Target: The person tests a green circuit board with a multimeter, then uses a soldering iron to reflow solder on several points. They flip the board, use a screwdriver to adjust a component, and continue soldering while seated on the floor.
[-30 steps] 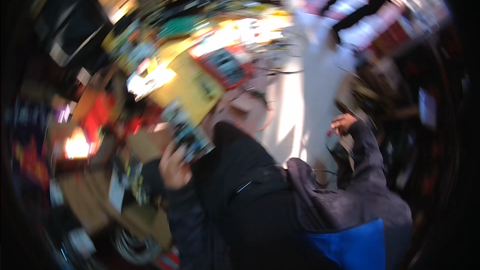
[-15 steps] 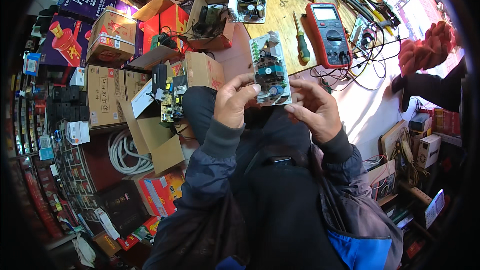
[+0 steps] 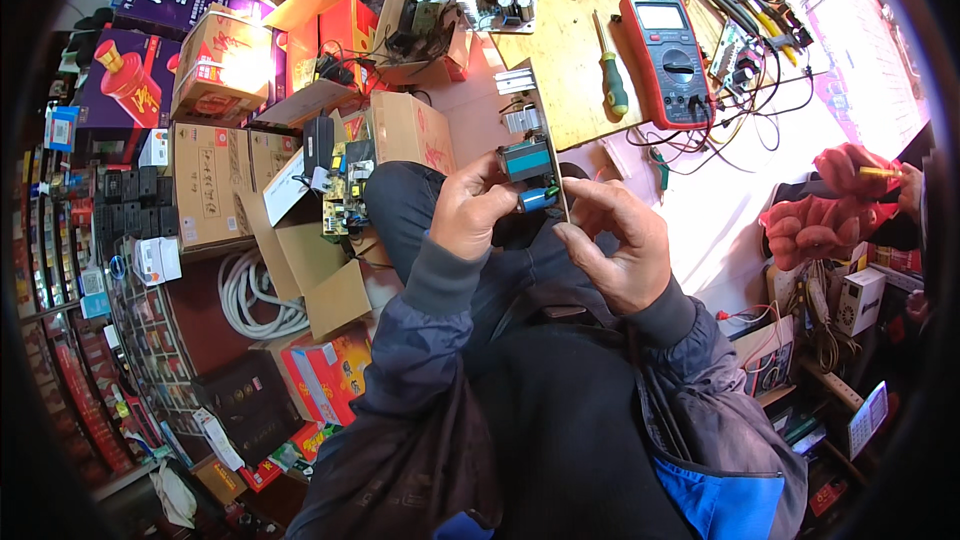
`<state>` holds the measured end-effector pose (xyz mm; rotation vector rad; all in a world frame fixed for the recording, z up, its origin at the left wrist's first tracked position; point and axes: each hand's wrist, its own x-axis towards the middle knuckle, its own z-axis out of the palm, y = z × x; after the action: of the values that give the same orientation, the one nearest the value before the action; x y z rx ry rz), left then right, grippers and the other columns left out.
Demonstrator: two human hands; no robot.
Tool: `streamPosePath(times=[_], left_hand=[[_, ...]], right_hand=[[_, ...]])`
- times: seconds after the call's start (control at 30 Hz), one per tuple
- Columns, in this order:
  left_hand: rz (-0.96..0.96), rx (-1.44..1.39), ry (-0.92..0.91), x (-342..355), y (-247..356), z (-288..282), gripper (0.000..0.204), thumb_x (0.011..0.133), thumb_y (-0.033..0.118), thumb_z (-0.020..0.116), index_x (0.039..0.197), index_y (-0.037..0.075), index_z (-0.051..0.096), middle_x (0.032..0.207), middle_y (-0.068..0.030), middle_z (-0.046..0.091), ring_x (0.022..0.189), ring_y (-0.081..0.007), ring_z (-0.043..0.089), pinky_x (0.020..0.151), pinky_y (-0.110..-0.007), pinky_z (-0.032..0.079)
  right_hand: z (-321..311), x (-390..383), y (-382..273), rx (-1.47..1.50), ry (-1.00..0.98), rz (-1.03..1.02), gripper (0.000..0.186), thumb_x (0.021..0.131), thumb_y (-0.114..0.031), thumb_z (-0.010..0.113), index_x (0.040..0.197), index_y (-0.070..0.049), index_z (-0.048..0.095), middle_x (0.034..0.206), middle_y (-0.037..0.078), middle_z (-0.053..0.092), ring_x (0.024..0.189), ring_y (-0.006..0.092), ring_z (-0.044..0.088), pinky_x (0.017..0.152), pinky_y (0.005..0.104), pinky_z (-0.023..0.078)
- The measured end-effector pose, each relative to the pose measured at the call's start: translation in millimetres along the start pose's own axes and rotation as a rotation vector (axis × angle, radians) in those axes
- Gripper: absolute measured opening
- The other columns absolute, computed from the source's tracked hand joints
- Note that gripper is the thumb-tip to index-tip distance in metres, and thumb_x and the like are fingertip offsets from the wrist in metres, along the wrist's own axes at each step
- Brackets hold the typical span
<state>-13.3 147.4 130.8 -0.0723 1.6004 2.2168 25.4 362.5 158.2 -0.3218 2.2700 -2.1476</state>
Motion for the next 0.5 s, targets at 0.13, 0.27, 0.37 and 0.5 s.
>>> streamPosePath(times=[0.13, 0.27, 0.37, 0.5], left_hand=[[0.002, -0.296, -0.1, 1.8, -3.8, -2.2, 0.045, 0.097, 0.004, 0.063, 0.142, -0.004, 0.056, 0.124, -0.0118, 0.07, 0.111, -0.0204, 0.07, 0.097, -0.034, 0.057], [-0.036, -0.304, -0.097, 1.8, -3.3, -5.1, 0.047, 0.097, 0.002, 0.065, 0.143, -0.005, 0.054, 0.126, -0.0122, 0.069, 0.112, -0.0207, 0.07, 0.098, -0.034, 0.057], [-0.052, -0.297, -0.059, 0.4, -3.6, -1.5, 0.047, 0.097, 0.0, 0.063, 0.142, -0.005, 0.054, 0.126, -0.0117, 0.069, 0.11, -0.0202, 0.07, 0.097, -0.033, 0.057], [-0.08, -0.187, -0.003, -2.6, 1.1, 3.0, 0.043, 0.095, 0.003, 0.061, 0.137, -0.004, 0.058, 0.125, -0.0119, 0.069, 0.116, -0.0239, 0.068, 0.103, -0.039, 0.055]], right_hand=[[0.2, -1.0, -1.5, -0.046, -0.015, -0.075, 0.046, 0.085, 0.008, 0.076, 0.13, 0.0, 0.066, 0.088, 0.005, 0.062, 0.072, 0.01, 0.062, 0.066, 0.0247, 0.05], [0.2, -2.4, -0.3, -0.063, -0.029, -0.094, 0.049, 0.086, 0.011, 0.074, 0.132, 0.001, 0.064, 0.088, 0.004, 0.062, 0.074, 0.009, 0.062, 0.068, 0.0236, 0.05], [1.3, -3.8, 1.1, -0.084, -0.041, -0.106, 0.049, 0.085, 0.012, 0.074, 0.132, 0.001, 0.064, 0.088, 0.004, 0.061, 0.075, 0.009, 0.062, 0.068, 0.0236, 0.05], [1.8, -6.1, 3.9, -0.118, -0.042, -0.115, 0.048, 0.085, 0.013, 0.073, 0.132, 0.001, 0.064, 0.087, 0.004, 0.061, 0.074, 0.0087, 0.062, 0.068, 0.0235, 0.051]])
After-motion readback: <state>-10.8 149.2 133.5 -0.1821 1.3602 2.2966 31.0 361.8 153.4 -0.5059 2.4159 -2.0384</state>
